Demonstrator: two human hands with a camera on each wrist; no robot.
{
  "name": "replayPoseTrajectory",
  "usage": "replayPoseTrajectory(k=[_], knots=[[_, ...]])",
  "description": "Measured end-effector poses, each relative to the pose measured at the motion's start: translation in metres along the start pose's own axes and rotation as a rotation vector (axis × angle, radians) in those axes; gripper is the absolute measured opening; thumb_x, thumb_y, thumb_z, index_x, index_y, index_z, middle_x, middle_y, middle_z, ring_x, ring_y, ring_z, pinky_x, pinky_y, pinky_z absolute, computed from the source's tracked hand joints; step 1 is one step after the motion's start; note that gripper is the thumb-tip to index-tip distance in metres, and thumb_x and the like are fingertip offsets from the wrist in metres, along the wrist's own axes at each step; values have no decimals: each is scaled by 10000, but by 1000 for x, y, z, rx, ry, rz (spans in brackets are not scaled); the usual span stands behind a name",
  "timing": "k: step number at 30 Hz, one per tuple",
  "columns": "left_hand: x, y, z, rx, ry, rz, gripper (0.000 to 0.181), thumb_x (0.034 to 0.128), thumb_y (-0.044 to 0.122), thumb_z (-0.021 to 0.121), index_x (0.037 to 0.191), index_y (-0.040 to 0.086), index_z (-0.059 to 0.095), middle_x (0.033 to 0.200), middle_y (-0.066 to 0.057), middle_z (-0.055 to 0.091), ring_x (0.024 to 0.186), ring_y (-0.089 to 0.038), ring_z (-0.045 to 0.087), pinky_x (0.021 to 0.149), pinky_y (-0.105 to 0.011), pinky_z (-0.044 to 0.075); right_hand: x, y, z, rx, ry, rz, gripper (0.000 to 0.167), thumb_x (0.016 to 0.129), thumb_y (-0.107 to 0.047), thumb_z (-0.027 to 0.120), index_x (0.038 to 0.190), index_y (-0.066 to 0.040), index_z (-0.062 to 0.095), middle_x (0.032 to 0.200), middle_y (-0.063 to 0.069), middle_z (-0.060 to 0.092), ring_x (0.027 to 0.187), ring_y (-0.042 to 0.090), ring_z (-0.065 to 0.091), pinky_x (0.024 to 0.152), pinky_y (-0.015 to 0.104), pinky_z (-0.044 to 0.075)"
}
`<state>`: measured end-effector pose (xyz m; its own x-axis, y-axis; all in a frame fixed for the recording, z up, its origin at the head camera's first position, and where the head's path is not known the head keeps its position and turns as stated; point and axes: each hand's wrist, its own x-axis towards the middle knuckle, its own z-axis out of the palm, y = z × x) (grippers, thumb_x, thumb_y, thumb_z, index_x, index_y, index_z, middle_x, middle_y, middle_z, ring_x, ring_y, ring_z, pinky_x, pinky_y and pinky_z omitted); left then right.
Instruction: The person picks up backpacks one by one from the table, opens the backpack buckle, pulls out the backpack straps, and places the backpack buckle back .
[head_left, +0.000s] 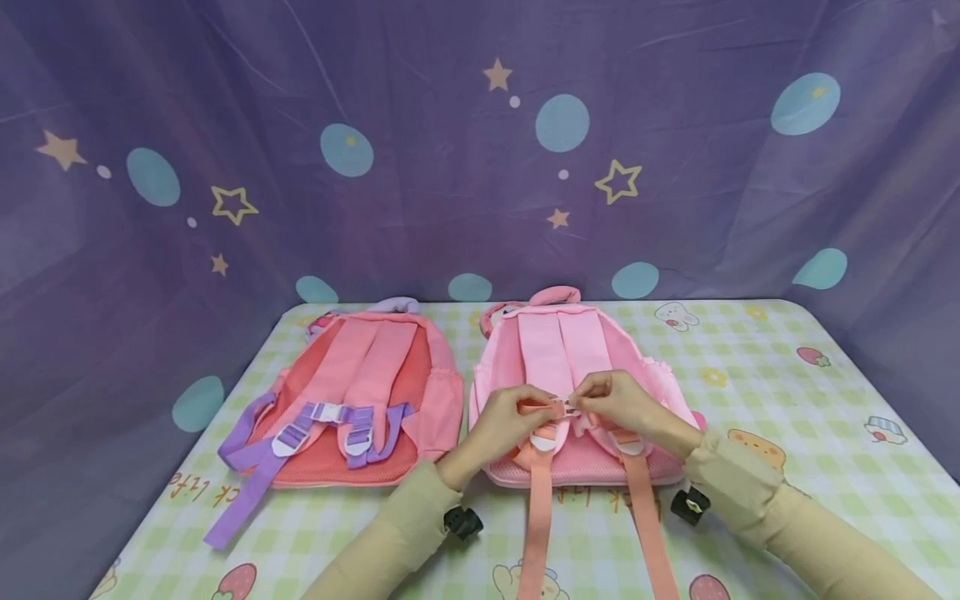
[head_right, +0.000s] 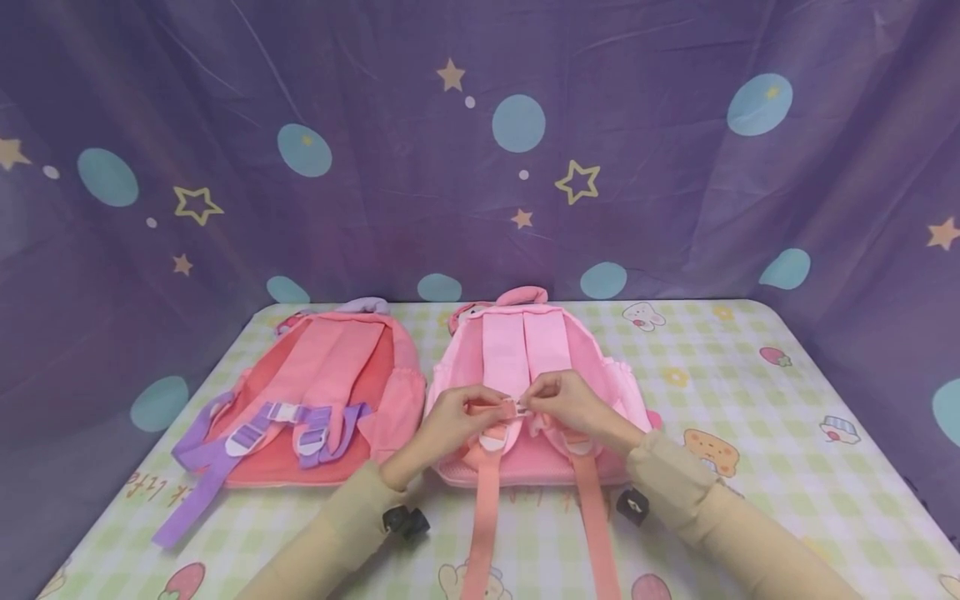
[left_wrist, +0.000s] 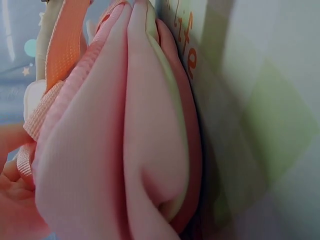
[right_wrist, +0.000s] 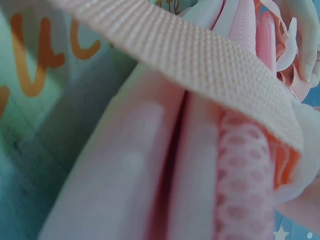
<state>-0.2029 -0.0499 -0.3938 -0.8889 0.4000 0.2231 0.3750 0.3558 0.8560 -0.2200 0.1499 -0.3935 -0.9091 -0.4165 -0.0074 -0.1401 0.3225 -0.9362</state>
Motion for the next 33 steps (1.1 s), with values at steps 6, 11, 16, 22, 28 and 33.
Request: replayPoseTrajectory(k=[6, 11, 16, 22, 28, 33], knots=[[-1, -1, -1, -10, -22, 22, 138, 812, 137, 638, 900, 37, 675, 983, -65, 655, 896, -151, 608, 742, -193, 466, 0, 0, 0, 1, -2, 19, 135, 817, -32, 564, 879, 78, 612, 583, 84, 559, 467, 59, 460, 423, 168, 322], [-3, 2, -4, 5, -45, 13, 147, 806, 160, 646, 888, 43, 681, 1005, -63, 649, 912, -132, 597, 755, -191, 457, 0, -1, -2, 6, -29, 29, 165, 834, -71, 578, 907, 71, 620, 640, 112, 596, 482, 63, 468, 443, 171, 350], [-6, 3, -6, 34, -61, 7, 102, 805, 134, 645, 865, 61, 681, 1056, -51, 632, 956, -134, 577, 773, -198, 448, -2, -2, -6, 49, -74, 37, 224, 829, -128, 611, 944, 62, 632, 726, 116, 629, 511, 70, 478, 468, 182, 376], [-7, 0, -6, 33, -67, 57, 66, 788, 133, 663, 812, 73, 676, 1085, -50, 623, 1012, -134, 560, 832, -210, 432, -2, -1, -8, 53, -94, 42, 237, 813, -169, 635, 931, 36, 644, 720, 123, 628, 590, 102, 540, 538, 211, 433], [-9, 2, -6, 1, -59, 75, 97, 772, 178, 680, 784, 82, 681, 1095, -53, 619, 1051, -137, 544, 889, -241, 405, 0, 0, -9, 38, -98, 46, 209, 801, -121, 635, 932, 42, 638, 733, 81, 640, 592, 100, 549, 554, 211, 442], [-13, 5, -6, -1, -66, 106, 78, 771, 134, 679, 806, 65, 688, 1098, -69, 616, 1058, -141, 540, 888, -232, 404, -1, -2, -10, 32, -101, 25, 207, 791, -68, 627, 941, 74, 626, 806, 99, 659, 622, 102, 570, 586, 227, 473]])
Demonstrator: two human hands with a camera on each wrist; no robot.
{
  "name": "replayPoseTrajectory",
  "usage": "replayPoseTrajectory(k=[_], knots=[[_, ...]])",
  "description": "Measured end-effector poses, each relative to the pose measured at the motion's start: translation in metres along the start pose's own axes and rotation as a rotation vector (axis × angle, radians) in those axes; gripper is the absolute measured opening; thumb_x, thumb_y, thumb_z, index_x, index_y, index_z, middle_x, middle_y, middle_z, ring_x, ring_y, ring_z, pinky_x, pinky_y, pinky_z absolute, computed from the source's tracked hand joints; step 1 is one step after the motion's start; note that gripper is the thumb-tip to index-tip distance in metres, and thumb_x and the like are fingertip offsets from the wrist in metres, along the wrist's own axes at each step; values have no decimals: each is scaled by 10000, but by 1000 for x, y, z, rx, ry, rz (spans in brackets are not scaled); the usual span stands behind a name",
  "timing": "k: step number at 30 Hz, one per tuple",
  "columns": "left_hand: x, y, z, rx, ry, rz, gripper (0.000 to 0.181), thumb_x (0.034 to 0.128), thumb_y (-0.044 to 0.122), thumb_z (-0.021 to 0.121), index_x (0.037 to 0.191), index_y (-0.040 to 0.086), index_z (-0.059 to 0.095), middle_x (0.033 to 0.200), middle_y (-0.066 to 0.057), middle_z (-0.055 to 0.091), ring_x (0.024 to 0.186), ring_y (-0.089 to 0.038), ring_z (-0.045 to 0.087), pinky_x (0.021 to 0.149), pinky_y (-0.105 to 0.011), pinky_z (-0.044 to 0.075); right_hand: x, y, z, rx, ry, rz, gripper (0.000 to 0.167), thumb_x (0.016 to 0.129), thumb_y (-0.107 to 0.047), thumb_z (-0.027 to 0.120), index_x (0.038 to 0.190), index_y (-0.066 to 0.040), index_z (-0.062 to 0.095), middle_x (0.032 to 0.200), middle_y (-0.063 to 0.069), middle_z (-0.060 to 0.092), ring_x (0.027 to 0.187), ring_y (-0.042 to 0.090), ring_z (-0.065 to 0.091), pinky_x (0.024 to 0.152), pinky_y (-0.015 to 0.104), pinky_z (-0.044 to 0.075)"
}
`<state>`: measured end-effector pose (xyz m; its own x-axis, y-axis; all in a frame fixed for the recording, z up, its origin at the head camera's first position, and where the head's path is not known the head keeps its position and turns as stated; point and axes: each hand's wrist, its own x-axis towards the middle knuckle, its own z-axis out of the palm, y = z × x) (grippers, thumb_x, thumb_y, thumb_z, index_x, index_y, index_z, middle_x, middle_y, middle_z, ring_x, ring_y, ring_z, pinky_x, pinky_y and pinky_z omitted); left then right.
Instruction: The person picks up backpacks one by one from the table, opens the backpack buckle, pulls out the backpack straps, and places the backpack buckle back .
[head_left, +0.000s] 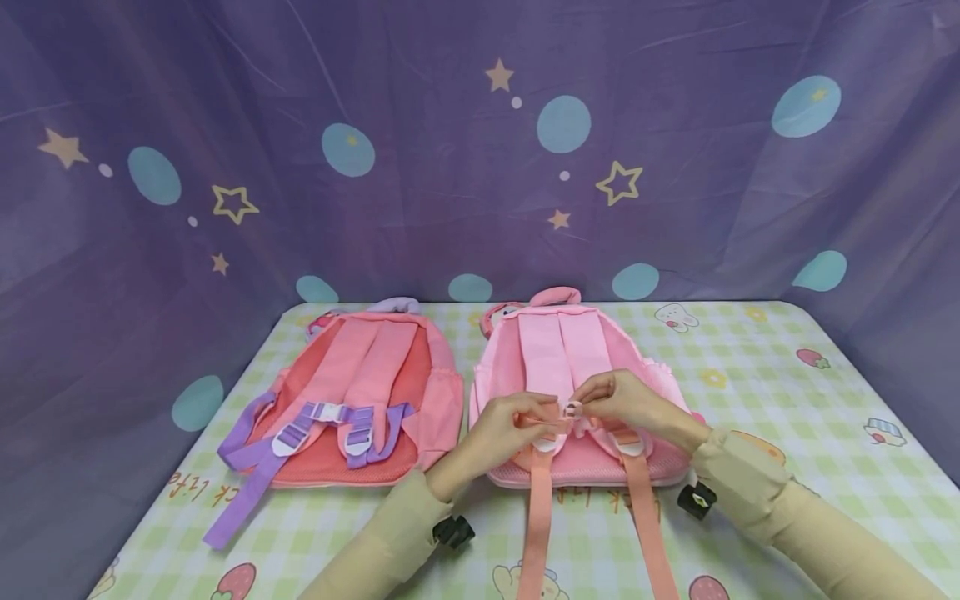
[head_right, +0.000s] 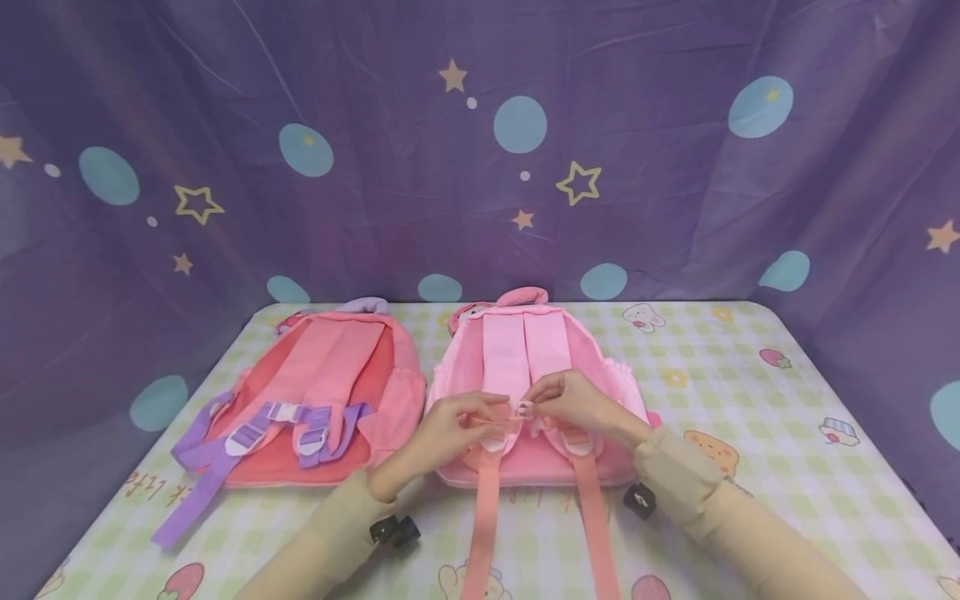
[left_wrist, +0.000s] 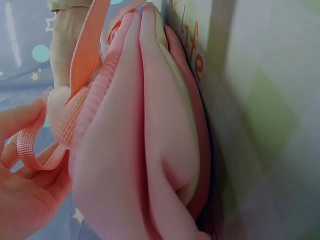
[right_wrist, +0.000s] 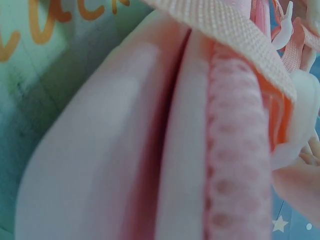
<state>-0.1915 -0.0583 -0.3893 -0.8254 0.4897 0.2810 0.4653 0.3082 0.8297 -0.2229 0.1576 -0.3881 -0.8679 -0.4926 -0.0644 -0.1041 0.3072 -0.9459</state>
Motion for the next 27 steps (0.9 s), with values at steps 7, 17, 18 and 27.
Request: replayPoseTrajectory(k=[7, 17, 18, 27], knots=[[-5, 4, 1, 22, 1, 60, 80, 763, 125, 686, 792, 51, 690, 1091, -81, 615, 1050, -157, 542, 839, -219, 433, -1, 1, -1, -48, 25, -18, 169, 796, -43, 611, 928, 59, 638, 825, 114, 659, 651, 98, 567, 589, 221, 471], [-10, 9, 2, 38, -4, 117, 106, 749, 156, 701, 782, 57, 682, 1091, -64, 610, 1077, -164, 523, 828, -227, 438, -1, 2, -3, -134, 61, -75, 134, 801, -44, 612, 905, 24, 662, 844, 112, 668, 718, 103, 589, 650, 227, 480], [-10, 9, 2, 43, -8, 121, 106, 747, 145, 702, 791, 51, 682, 1089, -64, 611, 1081, -167, 520, 831, -226, 435, -1, 2, -4, -136, 62, -85, 131, 801, -37, 610, 902, 29, 662, 843, 114, 668, 718, 99, 589, 649, 226, 481], [-14, 31, -2, 47, -55, 148, 100, 714, 15, 705, 789, -34, 662, 1067, -174, 604, 1076, -291, 513, 759, -306, 461, -2, 3, -5, -169, 63, -129, 122, 801, -12, 604, 900, 22, 667, 836, 116, 667, 705, 86, 580, 645, 218, 483]])
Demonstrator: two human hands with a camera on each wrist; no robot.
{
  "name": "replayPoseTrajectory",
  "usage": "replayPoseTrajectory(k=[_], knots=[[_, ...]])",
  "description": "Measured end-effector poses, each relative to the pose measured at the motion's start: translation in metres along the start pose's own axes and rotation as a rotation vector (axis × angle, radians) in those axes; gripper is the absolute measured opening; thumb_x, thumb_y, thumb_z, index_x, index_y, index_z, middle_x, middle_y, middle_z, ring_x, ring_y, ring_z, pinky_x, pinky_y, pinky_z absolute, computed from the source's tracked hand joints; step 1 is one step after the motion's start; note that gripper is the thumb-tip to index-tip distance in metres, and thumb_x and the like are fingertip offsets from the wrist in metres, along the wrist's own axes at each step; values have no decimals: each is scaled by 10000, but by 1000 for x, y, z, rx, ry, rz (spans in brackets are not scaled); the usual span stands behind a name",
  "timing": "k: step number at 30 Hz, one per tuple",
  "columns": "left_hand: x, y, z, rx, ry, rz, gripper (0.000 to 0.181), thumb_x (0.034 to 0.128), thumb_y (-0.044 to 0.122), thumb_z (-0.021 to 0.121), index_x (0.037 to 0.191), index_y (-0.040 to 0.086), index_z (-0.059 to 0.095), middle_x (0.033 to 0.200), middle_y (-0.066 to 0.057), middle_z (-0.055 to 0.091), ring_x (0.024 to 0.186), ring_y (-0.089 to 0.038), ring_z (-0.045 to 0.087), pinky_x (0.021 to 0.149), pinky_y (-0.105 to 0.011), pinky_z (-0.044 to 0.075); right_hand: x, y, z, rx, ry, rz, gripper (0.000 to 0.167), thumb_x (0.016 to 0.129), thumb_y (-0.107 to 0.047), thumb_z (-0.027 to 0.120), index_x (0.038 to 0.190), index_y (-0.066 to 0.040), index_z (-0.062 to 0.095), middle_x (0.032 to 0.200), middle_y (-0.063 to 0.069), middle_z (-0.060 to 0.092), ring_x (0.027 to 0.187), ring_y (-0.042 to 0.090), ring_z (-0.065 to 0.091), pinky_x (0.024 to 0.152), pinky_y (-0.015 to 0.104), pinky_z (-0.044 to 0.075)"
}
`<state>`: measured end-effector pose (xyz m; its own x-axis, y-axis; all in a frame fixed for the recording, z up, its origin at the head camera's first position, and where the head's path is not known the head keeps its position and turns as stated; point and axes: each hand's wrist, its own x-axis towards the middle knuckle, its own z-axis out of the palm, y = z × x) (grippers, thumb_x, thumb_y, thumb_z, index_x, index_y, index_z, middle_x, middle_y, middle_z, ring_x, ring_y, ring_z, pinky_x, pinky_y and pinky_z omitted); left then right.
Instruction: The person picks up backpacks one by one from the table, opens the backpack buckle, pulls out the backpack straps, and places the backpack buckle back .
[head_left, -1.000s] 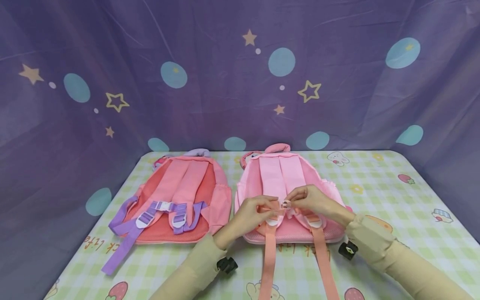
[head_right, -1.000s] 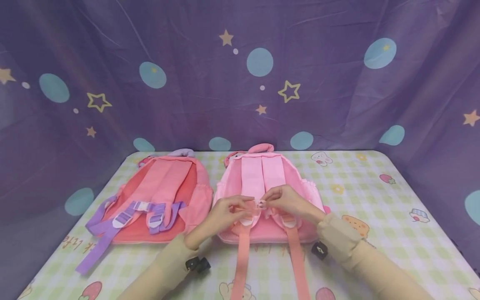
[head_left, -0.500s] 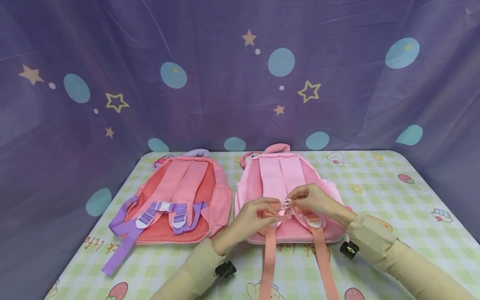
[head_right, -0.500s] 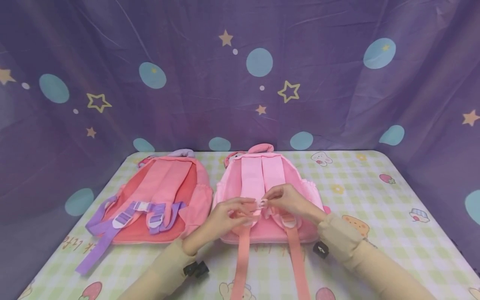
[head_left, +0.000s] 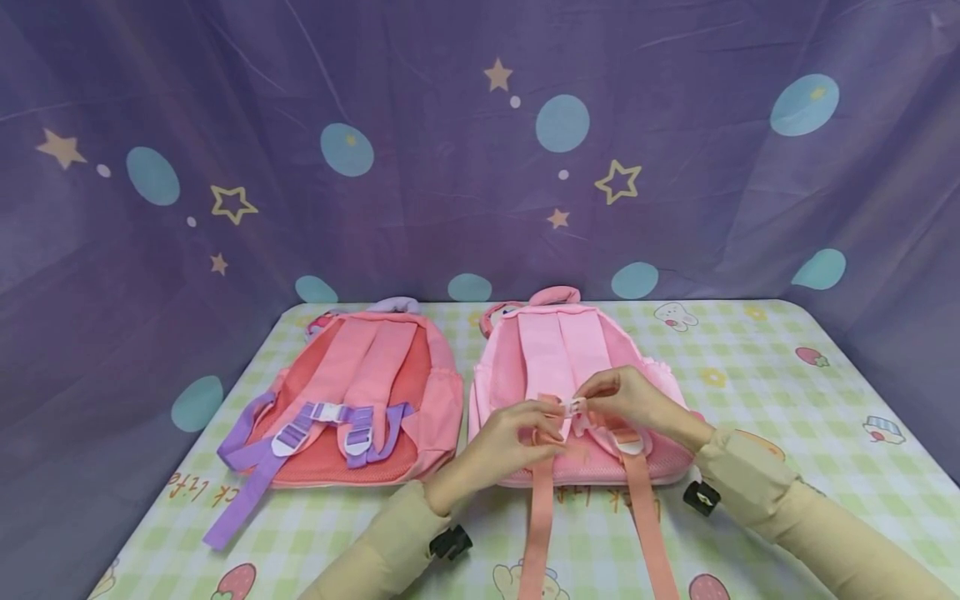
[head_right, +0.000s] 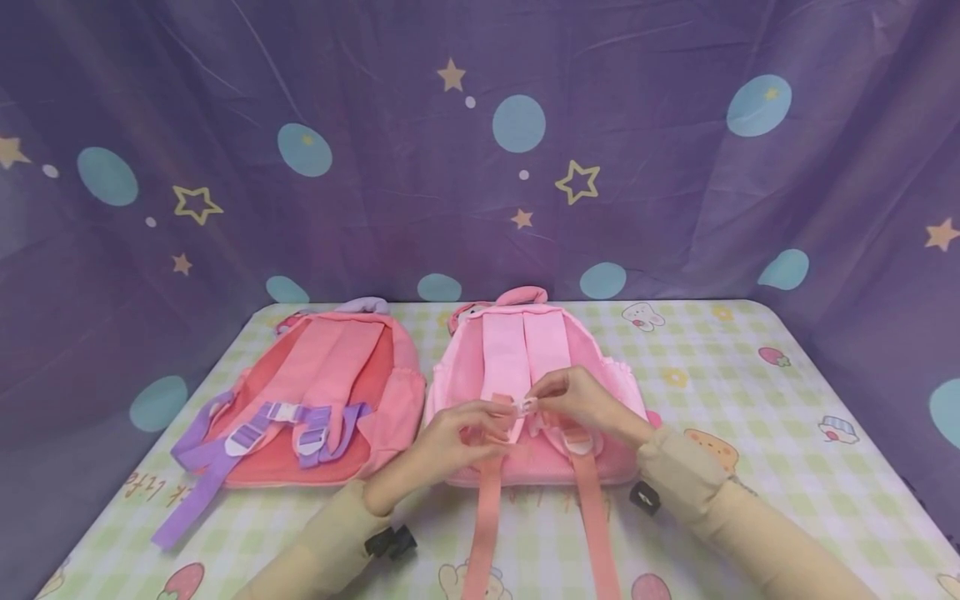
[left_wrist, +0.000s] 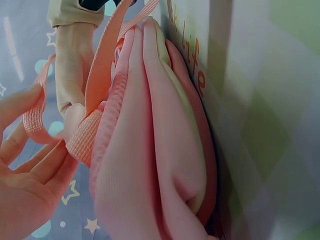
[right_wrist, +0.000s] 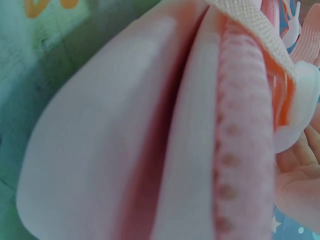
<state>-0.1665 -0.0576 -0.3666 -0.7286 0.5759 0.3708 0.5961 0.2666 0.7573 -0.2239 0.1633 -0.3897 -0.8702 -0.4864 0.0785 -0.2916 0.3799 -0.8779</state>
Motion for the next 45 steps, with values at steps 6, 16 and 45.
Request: replayPoseTrajectory(k=[6, 16, 45], knots=[[0, 15, -7, 24, -36, 43, 183, 688, -14, 714, 852, -61, 650, 1052, -196, 603, 1038, -311, 530, 795, -258, 455, -2, -3, 0, -62, 9, -49, 103, 797, -19, 618, 878, 6, 676, 808, 98, 668, 671, 65, 563, 616, 211, 478], [7, 11, -8, -55, -59, -89, 197, 781, 0, 635, 970, -55, 629, 981, -165, 622, 899, -278, 589, 805, -376, 461, -4, -2, 0, -117, 15, -90, 107, 807, -18, 604, 867, -44, 690, 838, 55, 673, 706, 57, 567, 625, 208, 478], [50, -42, -6, 414, -92, 34, 129, 785, 40, 612, 889, 65, 684, 869, -25, 647, 878, -162, 551, 819, -244, 405, -9, -2, 2, -188, 85, -178, 90, 787, -46, 643, 848, -88, 694, 821, -10, 676, 800, 99, 601, 732, 277, 480]])
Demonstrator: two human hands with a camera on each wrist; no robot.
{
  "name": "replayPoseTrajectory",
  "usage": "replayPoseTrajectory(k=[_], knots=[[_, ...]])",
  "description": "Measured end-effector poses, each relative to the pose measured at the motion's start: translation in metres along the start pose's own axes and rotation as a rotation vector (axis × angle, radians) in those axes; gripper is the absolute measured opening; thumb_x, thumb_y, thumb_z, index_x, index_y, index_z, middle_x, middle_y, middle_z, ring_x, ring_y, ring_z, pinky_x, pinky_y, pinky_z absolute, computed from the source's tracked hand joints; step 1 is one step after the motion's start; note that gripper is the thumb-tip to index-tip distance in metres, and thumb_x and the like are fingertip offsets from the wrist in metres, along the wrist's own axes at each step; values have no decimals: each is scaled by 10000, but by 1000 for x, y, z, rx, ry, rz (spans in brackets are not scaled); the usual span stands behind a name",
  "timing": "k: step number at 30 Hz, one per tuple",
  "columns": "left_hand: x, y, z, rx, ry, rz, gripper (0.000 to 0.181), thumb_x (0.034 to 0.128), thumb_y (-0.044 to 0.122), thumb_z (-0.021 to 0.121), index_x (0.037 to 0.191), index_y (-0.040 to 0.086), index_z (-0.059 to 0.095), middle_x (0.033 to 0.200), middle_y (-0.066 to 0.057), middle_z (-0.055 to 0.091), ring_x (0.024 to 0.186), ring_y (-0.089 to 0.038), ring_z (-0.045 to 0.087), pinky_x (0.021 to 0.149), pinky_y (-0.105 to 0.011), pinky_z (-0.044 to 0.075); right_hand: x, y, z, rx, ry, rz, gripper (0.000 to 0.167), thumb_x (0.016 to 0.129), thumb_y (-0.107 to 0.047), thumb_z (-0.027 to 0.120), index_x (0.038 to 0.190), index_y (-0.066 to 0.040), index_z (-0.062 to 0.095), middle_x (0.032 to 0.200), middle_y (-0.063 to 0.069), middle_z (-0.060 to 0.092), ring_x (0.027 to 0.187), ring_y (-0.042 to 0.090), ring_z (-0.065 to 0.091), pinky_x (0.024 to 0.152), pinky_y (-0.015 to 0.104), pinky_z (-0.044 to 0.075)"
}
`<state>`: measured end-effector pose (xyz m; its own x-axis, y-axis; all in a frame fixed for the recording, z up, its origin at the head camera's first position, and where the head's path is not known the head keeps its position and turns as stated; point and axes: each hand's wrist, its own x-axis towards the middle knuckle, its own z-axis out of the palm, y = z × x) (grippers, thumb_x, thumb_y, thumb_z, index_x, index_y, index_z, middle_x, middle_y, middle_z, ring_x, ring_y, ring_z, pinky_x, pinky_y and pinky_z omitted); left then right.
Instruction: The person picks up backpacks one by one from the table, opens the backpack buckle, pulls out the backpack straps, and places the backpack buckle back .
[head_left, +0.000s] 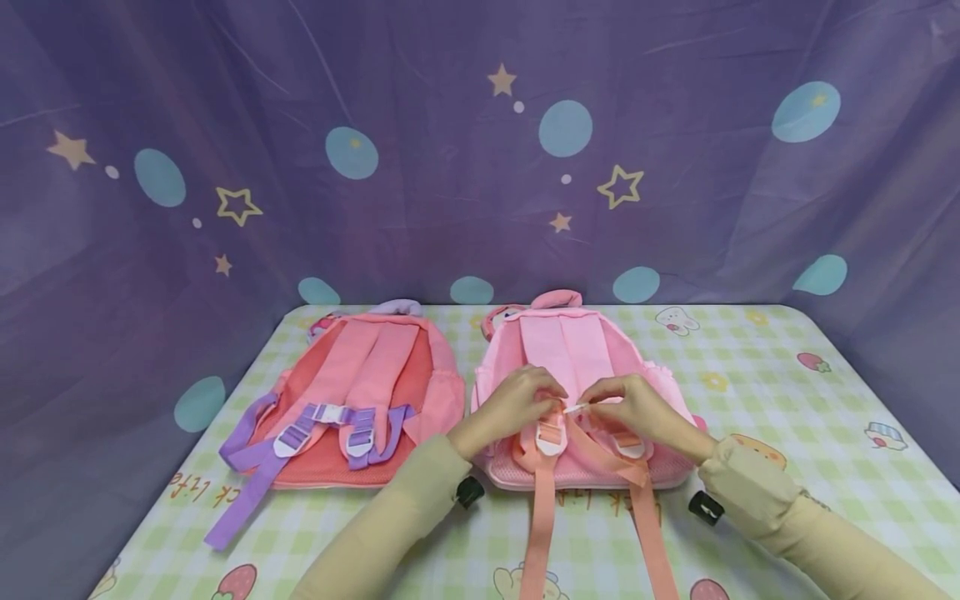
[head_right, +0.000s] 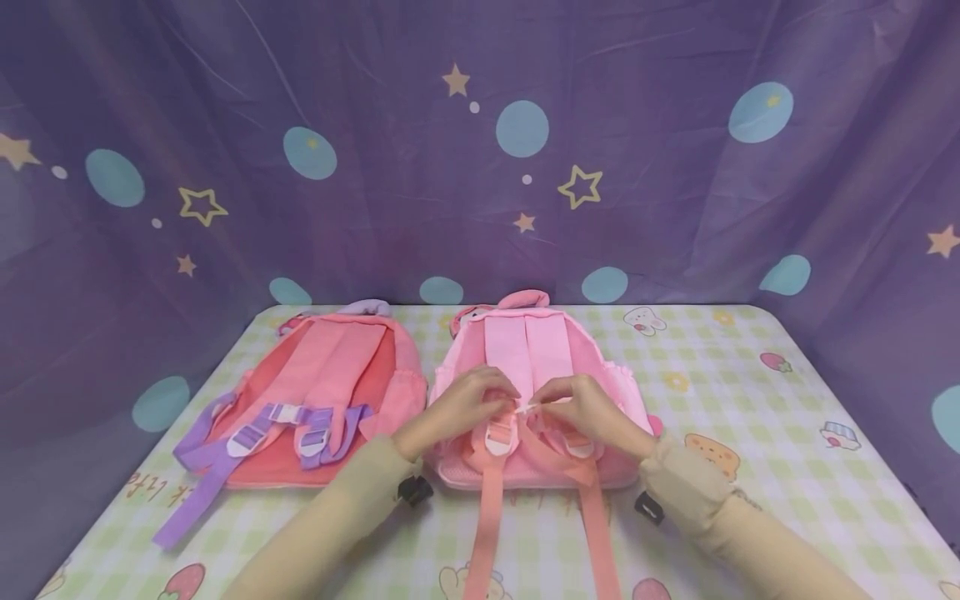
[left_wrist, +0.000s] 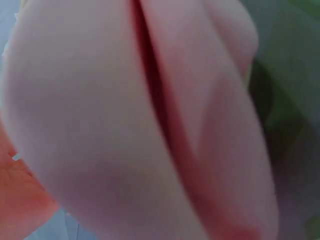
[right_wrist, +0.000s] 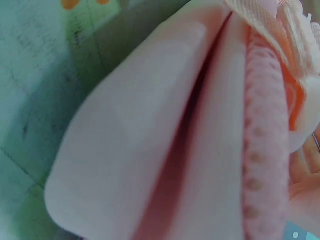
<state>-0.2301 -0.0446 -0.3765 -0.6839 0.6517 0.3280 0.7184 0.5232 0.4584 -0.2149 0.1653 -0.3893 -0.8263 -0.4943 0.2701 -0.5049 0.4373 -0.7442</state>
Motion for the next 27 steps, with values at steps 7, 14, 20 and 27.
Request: replayPoseTrajectory(k=[7, 14, 20, 27], knots=[[1, -1, 5, 33, -37, -3, 90, 796, 114, 635, 859, 100, 698, 830, 0, 581, 834, -145, 490, 779, -258, 364, -1, 1, 0, 6, -8, -6, 80, 793, -68, 641, 854, -71, 693, 830, 7, 678, 802, 96, 602, 720, 267, 481], [1, -3, 8, 45, -45, 8, 61, 794, 110, 640, 826, 103, 692, 818, 6, 562, 820, -134, 472, 763, -249, 359, -2, 4, 0, 6, -36, -4, 85, 805, -76, 631, 859, -80, 695, 834, 6, 678, 793, 110, 602, 701, 244, 476], [2, -3, 11, 53, -40, 14, 49, 801, 119, 636, 814, 102, 680, 821, 7, 564, 817, -136, 474, 768, -249, 362, -2, 3, -3, 16, -72, 16, 96, 811, -50, 616, 871, -66, 690, 832, 18, 671, 723, 46, 554, 637, 215, 470], [2, -3, 12, 72, -43, 6, 46, 804, 122, 635, 811, 105, 677, 813, 7, 559, 809, -136, 470, 764, -256, 358, -2, 4, -6, 29, -95, 6, 74, 797, -58, 636, 847, -57, 690, 799, 15, 667, 685, 40, 543, 615, 215, 473]])
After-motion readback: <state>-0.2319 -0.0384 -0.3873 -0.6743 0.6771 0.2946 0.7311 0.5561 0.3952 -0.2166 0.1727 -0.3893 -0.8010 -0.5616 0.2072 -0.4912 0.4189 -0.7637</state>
